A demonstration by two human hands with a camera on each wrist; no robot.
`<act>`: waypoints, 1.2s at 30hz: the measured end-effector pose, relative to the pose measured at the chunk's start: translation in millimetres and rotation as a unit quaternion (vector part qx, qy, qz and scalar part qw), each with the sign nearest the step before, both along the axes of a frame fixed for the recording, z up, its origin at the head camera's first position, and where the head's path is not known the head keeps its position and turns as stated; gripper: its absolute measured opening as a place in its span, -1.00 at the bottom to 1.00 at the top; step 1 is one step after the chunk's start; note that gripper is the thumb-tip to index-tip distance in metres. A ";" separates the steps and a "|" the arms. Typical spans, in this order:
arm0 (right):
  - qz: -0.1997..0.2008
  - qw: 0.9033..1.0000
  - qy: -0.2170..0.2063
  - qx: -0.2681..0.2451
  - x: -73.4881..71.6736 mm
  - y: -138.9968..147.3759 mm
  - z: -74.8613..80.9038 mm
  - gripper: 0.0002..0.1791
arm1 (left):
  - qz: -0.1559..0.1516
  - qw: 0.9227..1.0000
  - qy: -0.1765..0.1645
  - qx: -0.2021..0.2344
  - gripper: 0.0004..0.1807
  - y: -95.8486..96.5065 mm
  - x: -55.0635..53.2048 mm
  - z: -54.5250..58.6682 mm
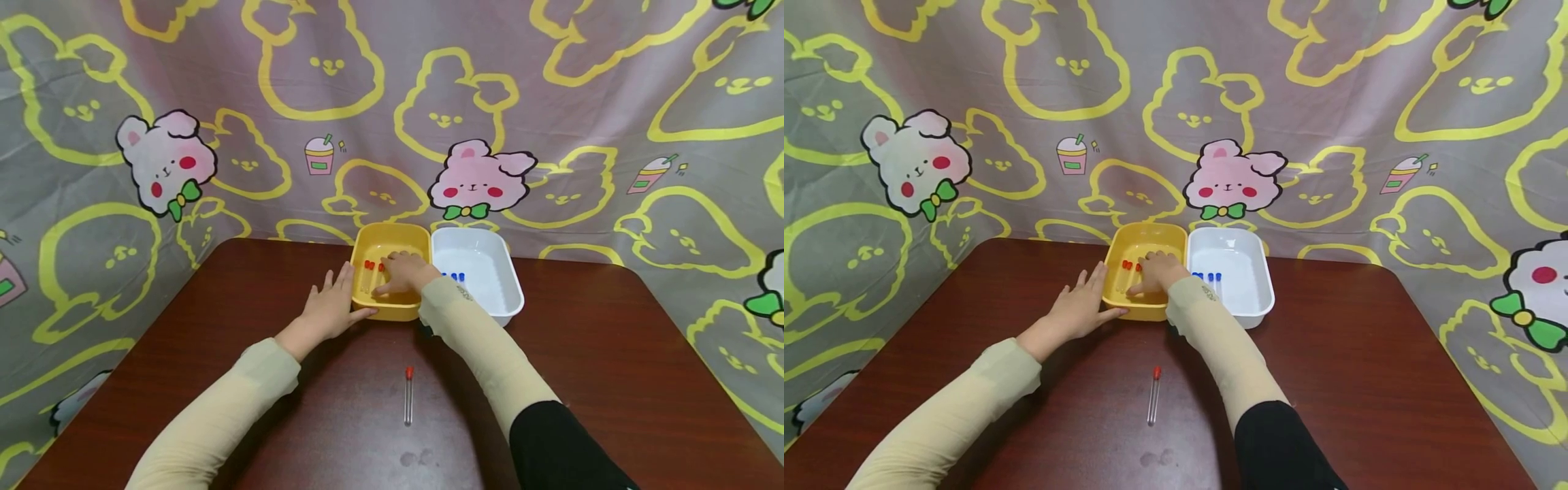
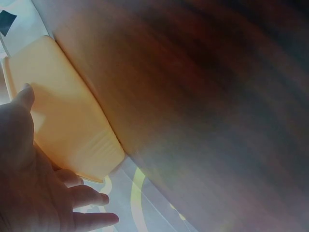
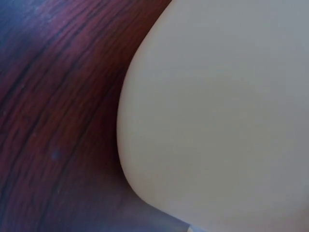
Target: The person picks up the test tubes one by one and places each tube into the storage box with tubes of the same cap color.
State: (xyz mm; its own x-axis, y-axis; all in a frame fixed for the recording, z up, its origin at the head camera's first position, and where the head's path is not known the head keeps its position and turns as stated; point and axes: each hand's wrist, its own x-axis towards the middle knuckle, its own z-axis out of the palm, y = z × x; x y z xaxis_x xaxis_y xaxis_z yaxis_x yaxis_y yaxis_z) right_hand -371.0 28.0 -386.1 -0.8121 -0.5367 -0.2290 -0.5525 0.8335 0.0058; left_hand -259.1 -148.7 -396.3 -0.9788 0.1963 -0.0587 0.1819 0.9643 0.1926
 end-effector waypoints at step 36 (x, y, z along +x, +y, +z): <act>0.061 0.984 0.054 -0.158 47.6 32.5 33.9 -0.10 | -0.004 1.000 0.004 0.000 0.21 0.2 -2.2 -0.7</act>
